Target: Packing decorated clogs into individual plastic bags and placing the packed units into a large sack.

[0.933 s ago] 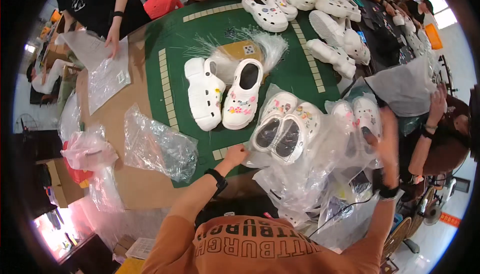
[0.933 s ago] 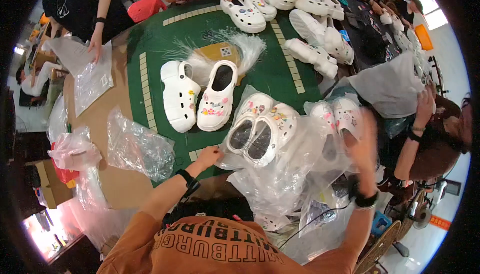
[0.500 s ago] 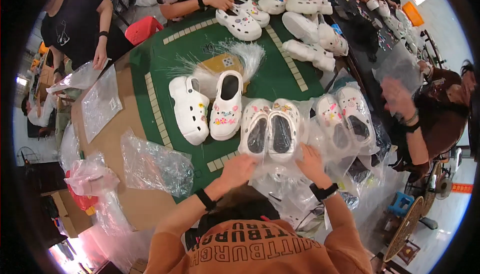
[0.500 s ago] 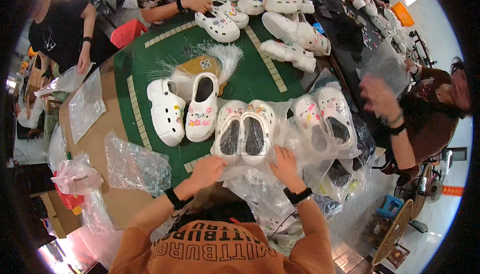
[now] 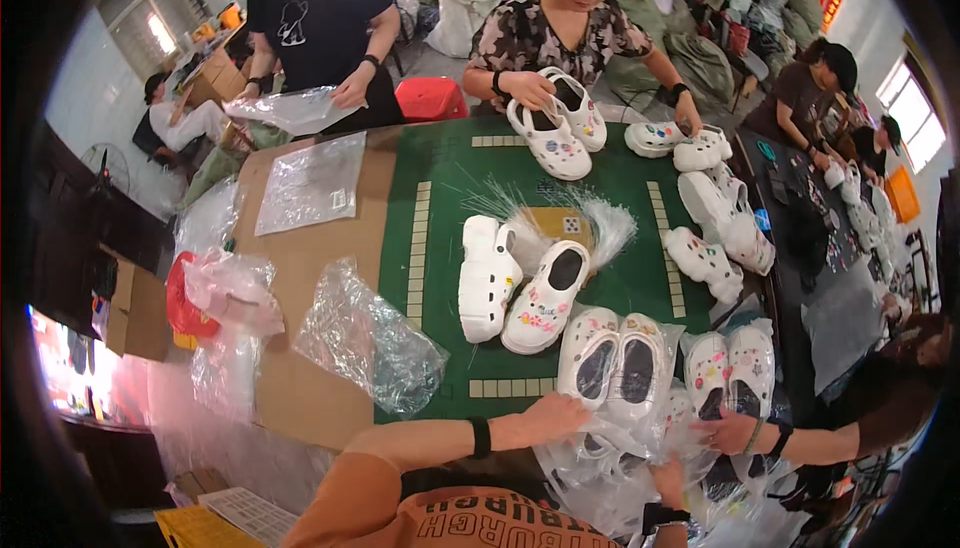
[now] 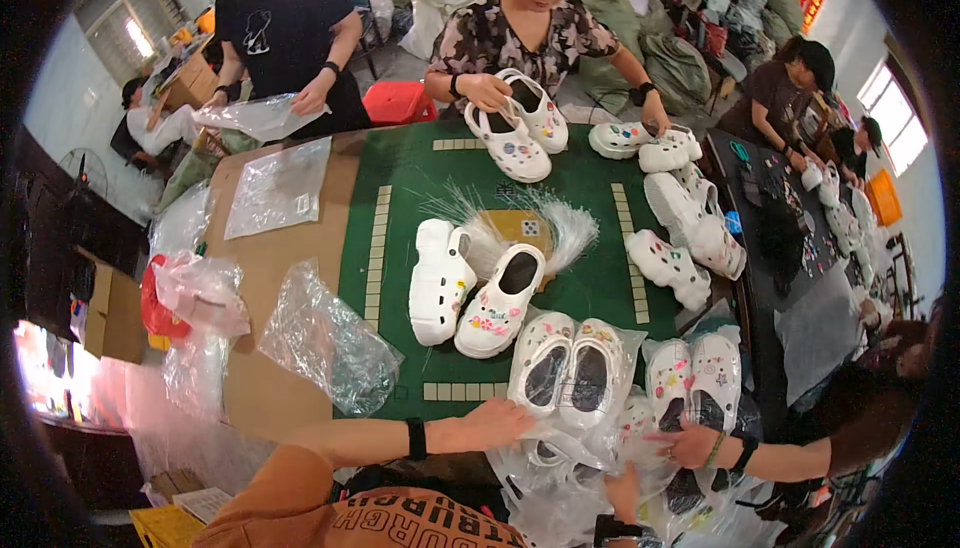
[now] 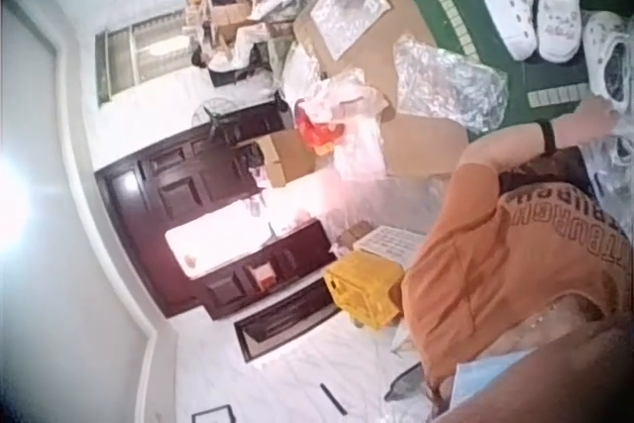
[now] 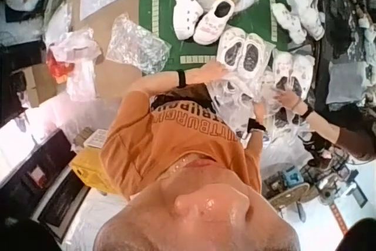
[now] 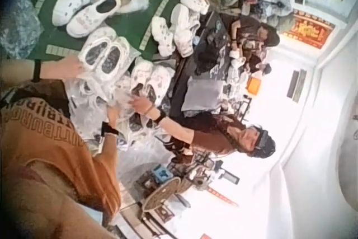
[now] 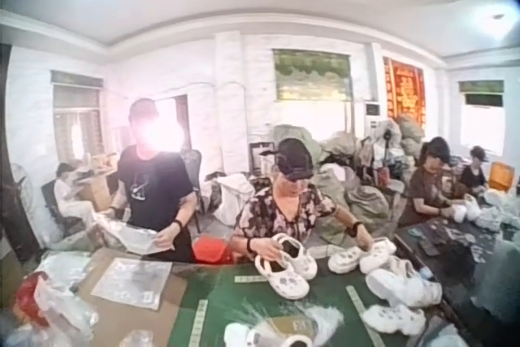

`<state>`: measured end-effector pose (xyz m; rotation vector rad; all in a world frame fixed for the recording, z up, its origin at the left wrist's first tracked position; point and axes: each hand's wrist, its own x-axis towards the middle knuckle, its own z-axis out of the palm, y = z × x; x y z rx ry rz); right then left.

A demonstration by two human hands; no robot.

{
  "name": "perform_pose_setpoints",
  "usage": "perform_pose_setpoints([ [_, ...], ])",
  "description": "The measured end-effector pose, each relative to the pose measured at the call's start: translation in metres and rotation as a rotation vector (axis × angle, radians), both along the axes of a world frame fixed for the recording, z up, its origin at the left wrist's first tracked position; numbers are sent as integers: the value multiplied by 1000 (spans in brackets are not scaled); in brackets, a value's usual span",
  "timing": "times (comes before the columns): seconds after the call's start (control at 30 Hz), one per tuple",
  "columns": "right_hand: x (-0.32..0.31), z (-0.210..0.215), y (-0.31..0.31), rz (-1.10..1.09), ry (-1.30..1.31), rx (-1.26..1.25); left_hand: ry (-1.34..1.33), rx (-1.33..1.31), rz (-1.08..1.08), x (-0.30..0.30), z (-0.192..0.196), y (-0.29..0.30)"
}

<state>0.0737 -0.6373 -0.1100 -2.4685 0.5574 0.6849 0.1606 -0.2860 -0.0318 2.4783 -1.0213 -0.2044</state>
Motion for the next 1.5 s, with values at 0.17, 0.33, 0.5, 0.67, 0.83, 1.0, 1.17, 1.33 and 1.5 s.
perform_pose_setpoints([
  [0.17, -5, -7, -105, -109, -105, 100, -152, 39, -87, 2, -7, -13],
  [0.33, 11, 88, -1, -166, -103, -9, 78, 90, 71, 35, 7, -19],
  [0.5, -9, 59, 20, -132, -396, -151, 144, -492, 236, 88, 61, -61],
  [0.67, 10, 133, 46, -26, -378, -297, 154, -738, 346, 78, 96, -79],
  [0.83, 40, 230, 81, 127, -802, -647, 161, -703, 276, 56, 106, -90],
  [1.0, 52, 234, 86, -235, -320, 836, -14, -598, 51, 42, 119, -99],
  [1.17, 106, 225, 77, -412, -182, 1014, -237, -494, -107, 55, 114, -126],
  [1.33, 121, 207, 53, -410, -362, 988, -237, -389, -104, 56, 112, -142],
  [1.5, 136, 214, 12, -323, -785, 1062, -14, -594, -155, 42, 123, -146],
])
